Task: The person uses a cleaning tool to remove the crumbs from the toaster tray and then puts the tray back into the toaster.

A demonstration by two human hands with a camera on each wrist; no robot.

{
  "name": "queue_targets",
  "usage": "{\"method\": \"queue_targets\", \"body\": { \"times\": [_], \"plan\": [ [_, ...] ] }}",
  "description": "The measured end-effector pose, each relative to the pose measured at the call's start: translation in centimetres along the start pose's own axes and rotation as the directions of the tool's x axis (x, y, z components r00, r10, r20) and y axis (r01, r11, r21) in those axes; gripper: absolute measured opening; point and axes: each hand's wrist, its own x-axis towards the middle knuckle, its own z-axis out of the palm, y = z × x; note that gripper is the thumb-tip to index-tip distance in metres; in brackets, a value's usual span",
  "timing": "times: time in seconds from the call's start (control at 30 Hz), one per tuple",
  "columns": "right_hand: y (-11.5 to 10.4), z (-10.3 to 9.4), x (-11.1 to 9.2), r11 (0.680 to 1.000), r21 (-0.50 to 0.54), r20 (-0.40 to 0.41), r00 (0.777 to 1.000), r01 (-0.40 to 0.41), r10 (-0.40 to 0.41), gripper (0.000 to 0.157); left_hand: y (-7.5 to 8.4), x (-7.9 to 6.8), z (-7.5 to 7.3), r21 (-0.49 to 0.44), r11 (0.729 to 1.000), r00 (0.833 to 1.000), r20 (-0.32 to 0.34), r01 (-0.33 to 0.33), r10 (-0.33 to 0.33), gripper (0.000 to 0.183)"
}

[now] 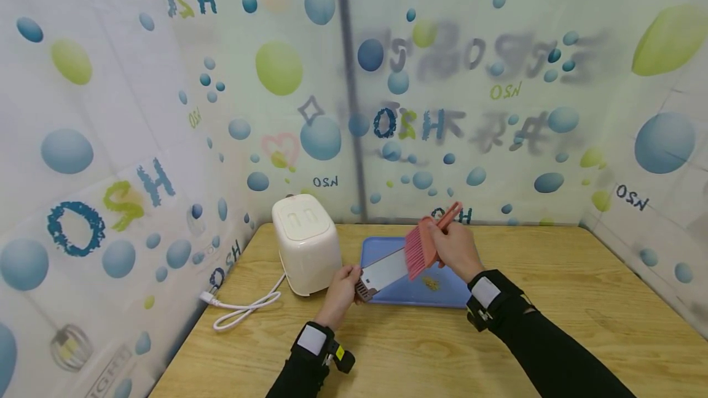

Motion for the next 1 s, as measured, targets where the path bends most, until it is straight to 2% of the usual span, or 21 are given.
{"method": "queue_targets", "body": {
  "times": [0.6, 1.0],
  "plan": [
    [0.55, -0.46, 0.08, 0.993, 0.03, -0.051, 0.992, -0.111, 0.113, 0.042, -0.05, 0.1, 0.04, 0.002, 1.0, 1.0, 0.003, -0.016, 0.016, 0.035],
    [0.32, -0.83, -0.06, 0.992, 0.028, -0.063, 0.99, -0.124, 0.125, 0.042, -0.17, 0.03, -0.09, 0.003, 0.999, 0.999, 0.022, -0.035, 0.035, 0.035]
  ]
}}
